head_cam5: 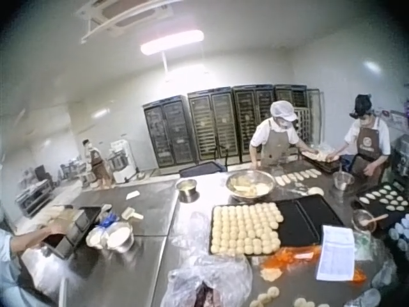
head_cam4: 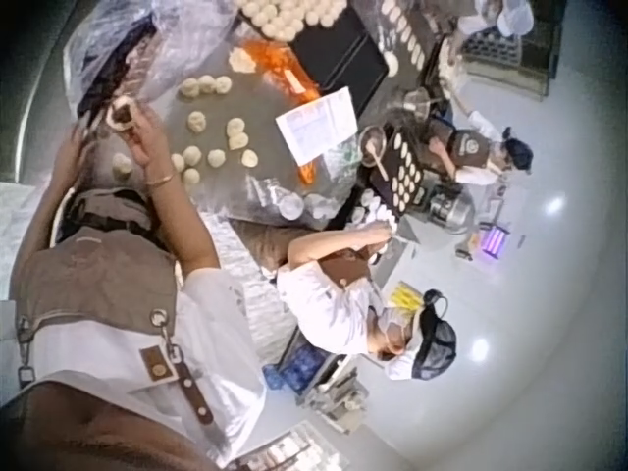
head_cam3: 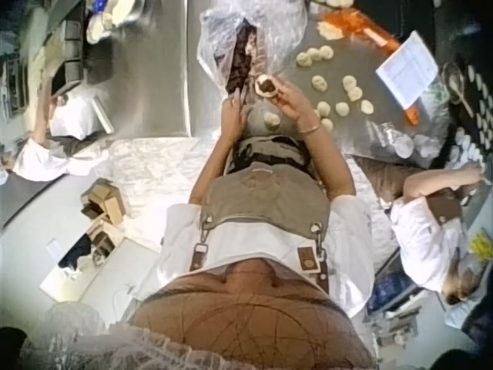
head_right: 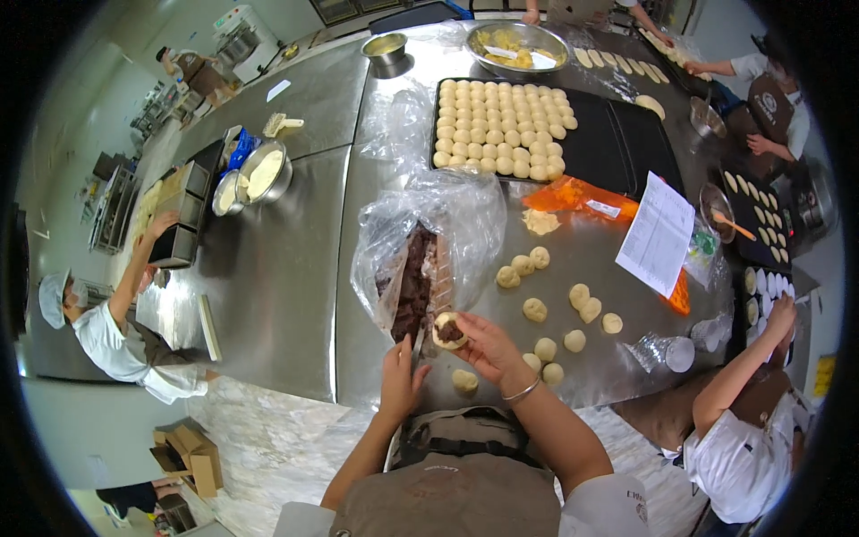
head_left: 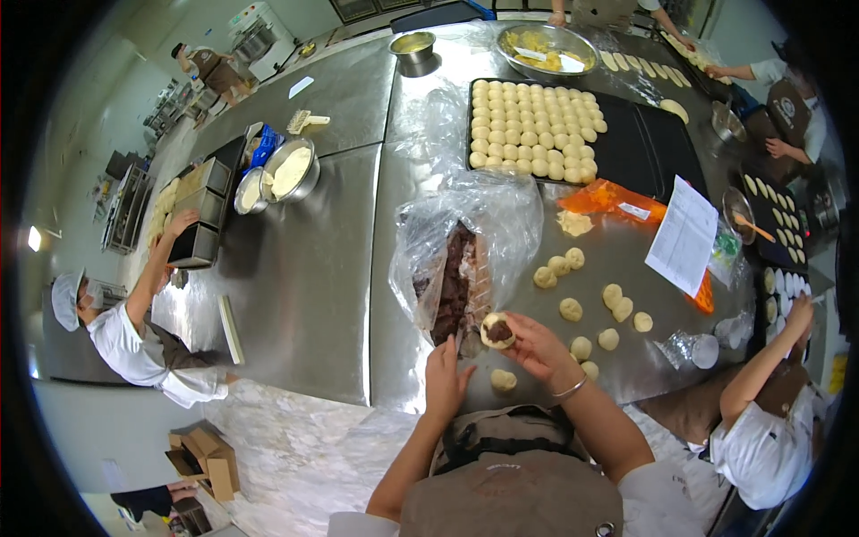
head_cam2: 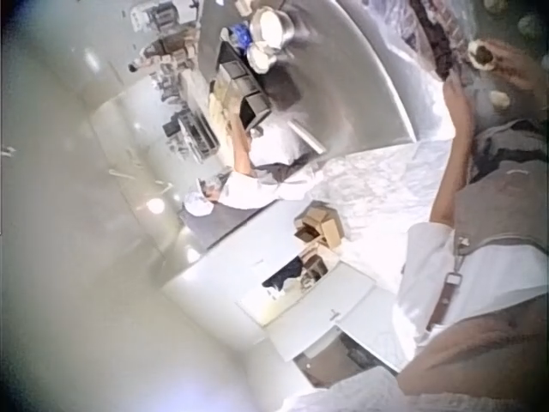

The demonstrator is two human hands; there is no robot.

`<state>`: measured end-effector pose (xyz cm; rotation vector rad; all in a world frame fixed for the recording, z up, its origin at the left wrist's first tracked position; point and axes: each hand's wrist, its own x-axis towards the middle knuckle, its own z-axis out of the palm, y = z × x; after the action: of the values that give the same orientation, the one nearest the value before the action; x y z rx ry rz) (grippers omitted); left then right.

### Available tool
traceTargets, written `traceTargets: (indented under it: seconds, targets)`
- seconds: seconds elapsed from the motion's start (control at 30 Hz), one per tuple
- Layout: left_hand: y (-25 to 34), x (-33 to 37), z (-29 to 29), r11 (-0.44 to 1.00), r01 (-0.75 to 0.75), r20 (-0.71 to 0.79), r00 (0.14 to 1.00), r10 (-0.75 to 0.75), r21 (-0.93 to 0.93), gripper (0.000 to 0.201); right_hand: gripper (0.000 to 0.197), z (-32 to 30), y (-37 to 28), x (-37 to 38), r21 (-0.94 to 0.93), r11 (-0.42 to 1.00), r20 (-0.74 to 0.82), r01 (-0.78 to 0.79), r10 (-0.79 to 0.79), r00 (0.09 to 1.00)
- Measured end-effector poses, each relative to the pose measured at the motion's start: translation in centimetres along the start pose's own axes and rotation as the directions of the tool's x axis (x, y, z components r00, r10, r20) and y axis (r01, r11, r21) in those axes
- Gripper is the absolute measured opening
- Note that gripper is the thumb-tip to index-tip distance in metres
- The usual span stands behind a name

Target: Filling small balls of dough with red bean paste using a spatula.

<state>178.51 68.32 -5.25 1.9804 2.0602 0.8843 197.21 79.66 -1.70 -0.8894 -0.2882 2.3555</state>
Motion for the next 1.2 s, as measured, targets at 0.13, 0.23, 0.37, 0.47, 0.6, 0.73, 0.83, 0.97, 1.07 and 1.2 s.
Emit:
traceTargets:
  seconds: [0.13, 0.23, 0.37, 0.47, 0.6, 0.73, 0.83, 0.97, 1.07, 1.2]
  targets:
    - [4.9, 4.9, -3.4, 0.709, 0.321, 0.337, 0.933, -0.125, -0.628, 0.069, 0.032, 0.7, 0.0, -1.1, -0.040, 0.998, 0.030, -0.047, 0.048, 0.998]
    - [4.9, 5.1, -3.6, 0.778, 0.268, 0.302, 0.947, -0.105, -0.568, 0.059, 0.033, 0.6, 0.0, -1.4, -0.087, 0.996, -0.020, -0.035, 0.033, 0.999]
    - [5.3, 4.8, -3.5, 0.869, 0.036, 0.073, 0.997, 0.001, -0.493, 0.053, 0.033, 1.0, 0.0, -1.4, -0.185, 0.983, -0.061, -0.015, 0.004, 0.998]
    - [5.5, 4.7, -3.7, 0.948, -0.167, -0.040, 0.986, 0.162, -0.271, 0.048, 0.033, 0.9, 1.1, -0.7, -0.307, 0.952, -0.083, -0.002, -0.025, 0.996]
    - [5.6, 4.7, -4.3, 0.962, -0.259, -0.033, 0.966, 0.257, -0.087, 0.047, 0.032, 1.7, 2.2, -0.9, -0.242, 0.968, -0.058, 0.065, -0.081, 0.995]
    - [5.3, 4.2, -3.7, 0.964, -0.220, -0.044, 0.975, 0.216, -0.148, 0.046, 0.032, 4.5, -0.2, -3.0, 0.000, 0.999, 0.096, -0.038, 0.038, 0.995]
    - [7.1, 4.8, -5.0, 0.963, -0.173, -0.048, 0.985, 0.166, -0.207, 0.046, 0.042, 3.6, -0.2, -2.8, -0.050, 0.999, 0.234, 0.014, -0.001, 0.972]
    - [5.5, 4.7, -4.2, 0.968, -0.227, -0.035, 0.974, 0.225, -0.109, 0.050, 0.046, 5.0, -0.5, -4.4, -0.122, 0.985, 0.112, -0.122, 0.135, 0.984]
    - [4.9, 4.6, -3.7, 0.967, -0.215, -0.042, 0.977, 0.211, -0.134, 0.044, 0.045, 5.2, -0.2, -5.1, -0.259, 0.964, 0.012, -0.066, 0.071, 0.997]
    - [4.5, 4.9, -3.6, 0.897, -0.037, -0.062, 0.998, 0.011, -0.440, 0.028, 0.046, 4.7, -0.2, -5.8, -0.400, 0.916, 0.016, -0.003, 0.011, 1.000]
